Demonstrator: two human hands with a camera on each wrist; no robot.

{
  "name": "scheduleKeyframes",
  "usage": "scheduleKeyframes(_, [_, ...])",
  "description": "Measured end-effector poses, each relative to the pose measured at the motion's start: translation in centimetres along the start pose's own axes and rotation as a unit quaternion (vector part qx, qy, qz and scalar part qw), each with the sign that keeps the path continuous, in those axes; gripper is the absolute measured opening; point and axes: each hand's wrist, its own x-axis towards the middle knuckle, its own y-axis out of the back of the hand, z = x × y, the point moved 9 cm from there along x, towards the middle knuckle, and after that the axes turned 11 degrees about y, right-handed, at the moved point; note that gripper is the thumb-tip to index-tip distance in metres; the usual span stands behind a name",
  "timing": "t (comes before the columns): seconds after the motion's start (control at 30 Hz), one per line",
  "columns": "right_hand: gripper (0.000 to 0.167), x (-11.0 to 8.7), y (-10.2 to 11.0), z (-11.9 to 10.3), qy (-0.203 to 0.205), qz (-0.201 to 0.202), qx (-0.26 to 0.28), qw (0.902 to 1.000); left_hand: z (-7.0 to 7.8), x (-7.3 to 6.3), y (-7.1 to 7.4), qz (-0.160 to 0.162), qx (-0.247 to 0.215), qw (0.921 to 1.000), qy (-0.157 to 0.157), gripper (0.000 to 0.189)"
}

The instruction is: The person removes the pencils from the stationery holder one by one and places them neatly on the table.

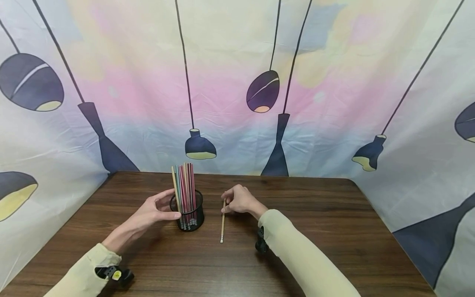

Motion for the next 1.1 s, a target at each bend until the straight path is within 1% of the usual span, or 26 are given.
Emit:
scheduleKeyframes(0.17, [0.035,-0.4,0.4,-0.8,0.025,0.001,0.006,0.9997,0.0,0.0,0.0,-0.002,0.0,1.0,0.003,0.093])
scheduleKeyframes(0.33, [0.034,-0.6,1.0,-1.5,0.047,0.003,0.001,0.9989,-0.1,0.0,0.0,-0.002,0.0,1.0,0.002,0.093])
scheduleKeyframes(0.57, [0.035,-0.9,1.7,-2.1,0.054,0.0,-0.011,0.9985,-0.2,0.0,0.1,-0.001,0.002,1.0,0.003,0.092])
scheduleKeyframes(0.73, [0.034,-1.4,2.2,-2.9,0.068,0.001,-0.019,0.9975,-0.1,0.0,0.1,0.0,0.002,1.0,0.005,0.092])
scheduleKeyframes(0.97, [0.027,-1.8,2.9,-4.5,0.078,0.019,-0.021,0.9966,-0.1,0.0,0.0,-0.004,0.002,1.0,0.001,0.093])
scheduleKeyframes(1.1, [0.022,-1.6,2.9,-5.5,0.086,0.023,-0.011,0.996,0.0,0.0,0.0,-0.002,0.003,1.0,0.003,0.093])
